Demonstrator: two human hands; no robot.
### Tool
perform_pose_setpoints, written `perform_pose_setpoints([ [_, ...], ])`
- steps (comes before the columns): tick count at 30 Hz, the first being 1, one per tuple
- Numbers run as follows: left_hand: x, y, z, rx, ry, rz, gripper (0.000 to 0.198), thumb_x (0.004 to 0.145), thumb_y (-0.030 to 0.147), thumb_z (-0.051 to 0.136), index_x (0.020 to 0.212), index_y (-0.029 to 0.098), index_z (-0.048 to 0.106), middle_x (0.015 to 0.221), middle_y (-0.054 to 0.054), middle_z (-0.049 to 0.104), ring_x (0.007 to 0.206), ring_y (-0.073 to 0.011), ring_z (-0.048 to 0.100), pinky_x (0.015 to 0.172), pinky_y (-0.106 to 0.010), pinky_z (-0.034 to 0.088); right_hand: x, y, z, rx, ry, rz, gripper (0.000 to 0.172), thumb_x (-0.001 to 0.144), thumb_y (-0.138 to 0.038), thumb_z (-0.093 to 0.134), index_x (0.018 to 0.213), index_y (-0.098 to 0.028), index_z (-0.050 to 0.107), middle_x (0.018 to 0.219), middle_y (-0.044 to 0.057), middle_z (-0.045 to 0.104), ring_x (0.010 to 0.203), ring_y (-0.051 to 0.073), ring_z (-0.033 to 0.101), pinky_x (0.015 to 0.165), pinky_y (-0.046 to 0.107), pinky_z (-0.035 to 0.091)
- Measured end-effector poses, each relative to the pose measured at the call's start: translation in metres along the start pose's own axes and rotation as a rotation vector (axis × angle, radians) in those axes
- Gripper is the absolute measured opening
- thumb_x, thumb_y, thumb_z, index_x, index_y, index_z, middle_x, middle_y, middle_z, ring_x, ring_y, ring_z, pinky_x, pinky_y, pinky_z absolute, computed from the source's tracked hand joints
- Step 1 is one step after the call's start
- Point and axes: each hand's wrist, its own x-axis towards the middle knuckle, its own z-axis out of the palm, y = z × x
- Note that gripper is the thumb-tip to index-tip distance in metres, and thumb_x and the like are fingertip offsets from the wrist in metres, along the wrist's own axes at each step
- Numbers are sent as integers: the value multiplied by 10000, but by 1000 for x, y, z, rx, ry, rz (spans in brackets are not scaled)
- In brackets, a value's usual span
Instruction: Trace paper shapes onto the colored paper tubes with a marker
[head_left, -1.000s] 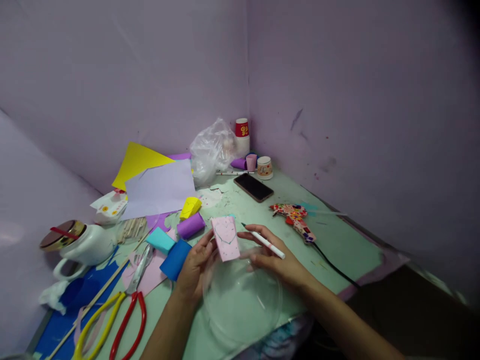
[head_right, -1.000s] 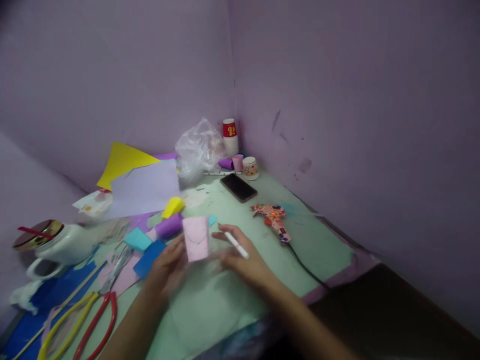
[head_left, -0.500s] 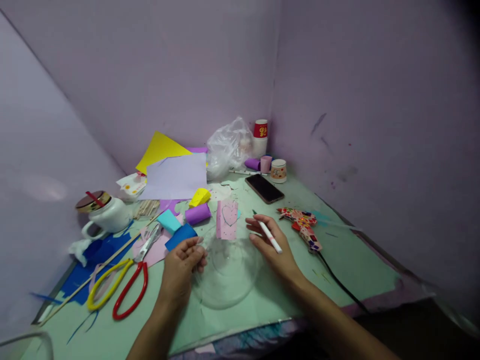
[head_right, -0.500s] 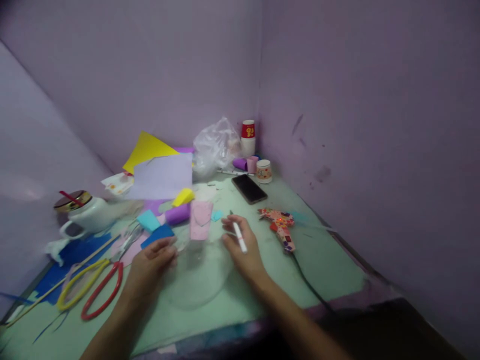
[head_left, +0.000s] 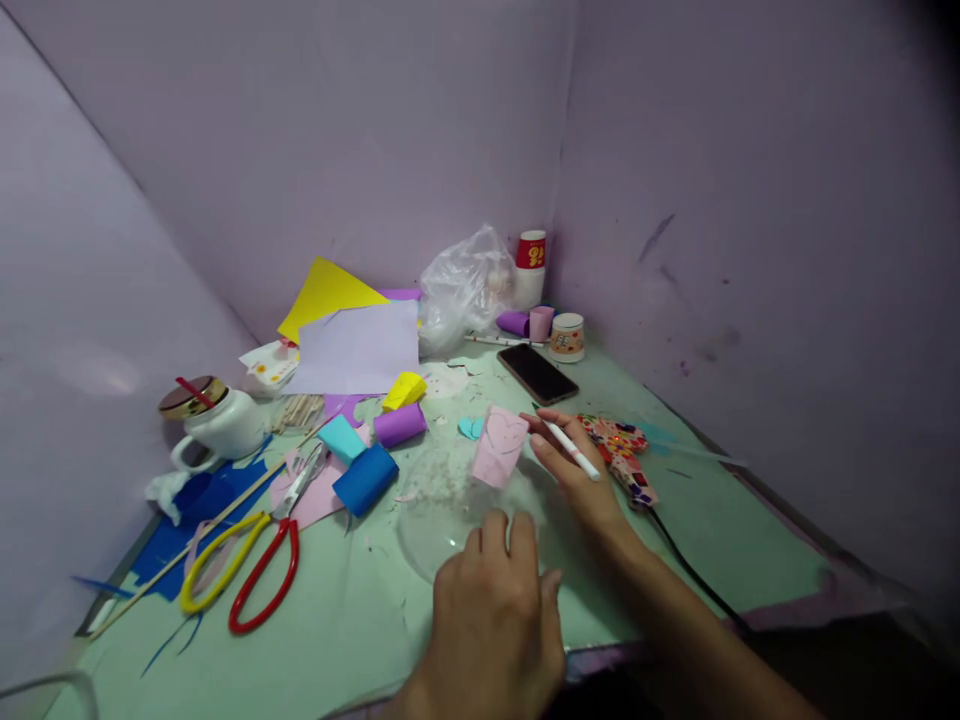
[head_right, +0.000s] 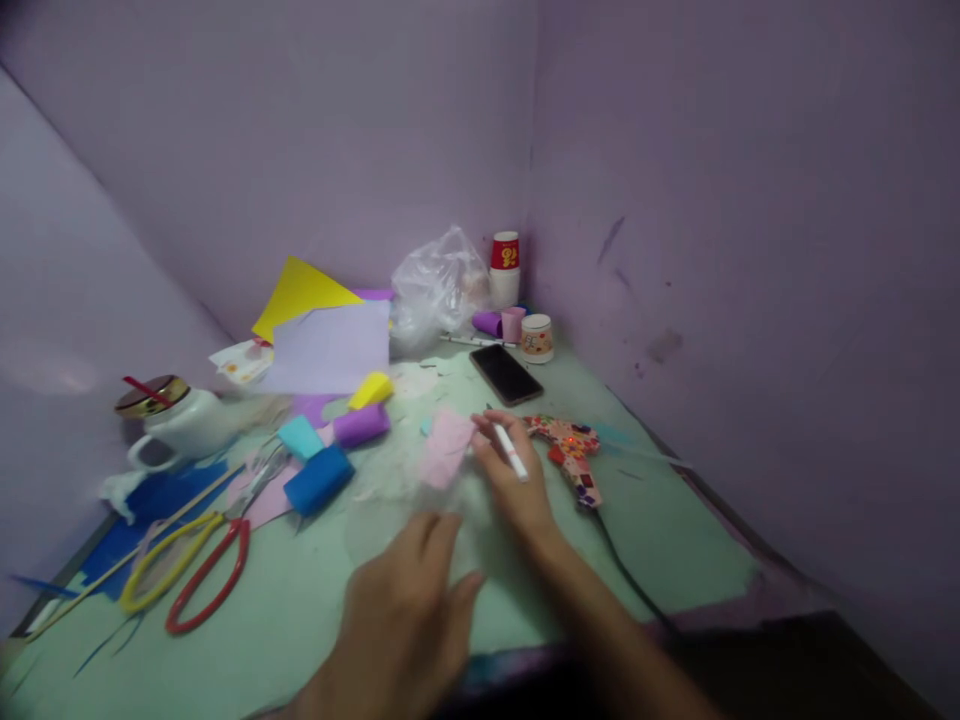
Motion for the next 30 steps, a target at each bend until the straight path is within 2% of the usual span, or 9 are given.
perform_pose_setpoints([
  [2,0,-9,-6,-52,2,-32,262,735,309,668,979,239,730,912,-119,661,763,-291,561,669,-353,406,5,3,-7,-76,-31,4,413,701,-406,720,1037,-251,534,1198,118,632,1175,296,566,994,493,416],
  [4,5,-23,-24,-107,128,-90,246,705,291,701,945,248,733,926,-106,661,827,-299,572,730,-350,417,7,6,-12,-183,-52,-48,386,732,-395,687,1056,-255,532,1217,120,614,1206,298,540,999,502,407],
  [6,14,-41,-42,-22,240,-180,260,677,275,716,936,258,727,958,-92,662,829,-299,573,756,-363,422,6,7,-13,-309,-50,-122,354,783,-384,636,1094,-257,524,1240,115,594,1220,293,520,1007,510,394],
  [8,22,-58,-53,101,230,-233,279,680,284,701,957,259,714,1007,-91,667,904,-330,576,806,-406,429,4,6,-11,-420,-55,-171,345,807,-372,610,1120,-257,521,1249,110,584,1209,294,518,1000,512,394],
  [14,28,-88,-39,-103,168,-258,379,597,275,772,965,205,721,1065,-136,659,1091,-389,533,1003,-493,324,10,4,-2,-518,-134,-97,359,807,-364,608,1137,-253,521,1232,97,594,1014,268,626,881,458,481],
  [18,33,-86,-40,-130,162,-437,390,606,218,711,993,182,700,832,-87,675,813,-307,618,791,-437,452,20,1,-2,-451,-180,-58,313,782,-348,639,1058,-228,553,1088,88,651,943,241,641,789,388,508],
  [21,40,-74,-55,-226,146,-504,222,591,197,656,806,185,711,601,-23,629,571,-214,579,579,-331,460,24,-5,0,-329,-203,-32,291,763,-314,662,1024,-231,566,1008,63,660,870,206,633,723,338,504],
  [27,44,-50,-80,-162,149,-321,110,621,295,697,702,227,730,596,-17,677,506,-178,584,466,-268,433,31,-8,10,-120,-185,-106,214,733,-252,702,907,-225,582,858,-5,629,783,151,595,718,301,470],
  [30,39,-39,-87,19,229,-7,50,704,252,670,689,222,707,608,-16,670,510,-165,579,466,-258,428,35,-5,14,34,-189,-142,193,732,-240,707,870,-229,573,852,-8,654,832,159,612,780,317,467],
])
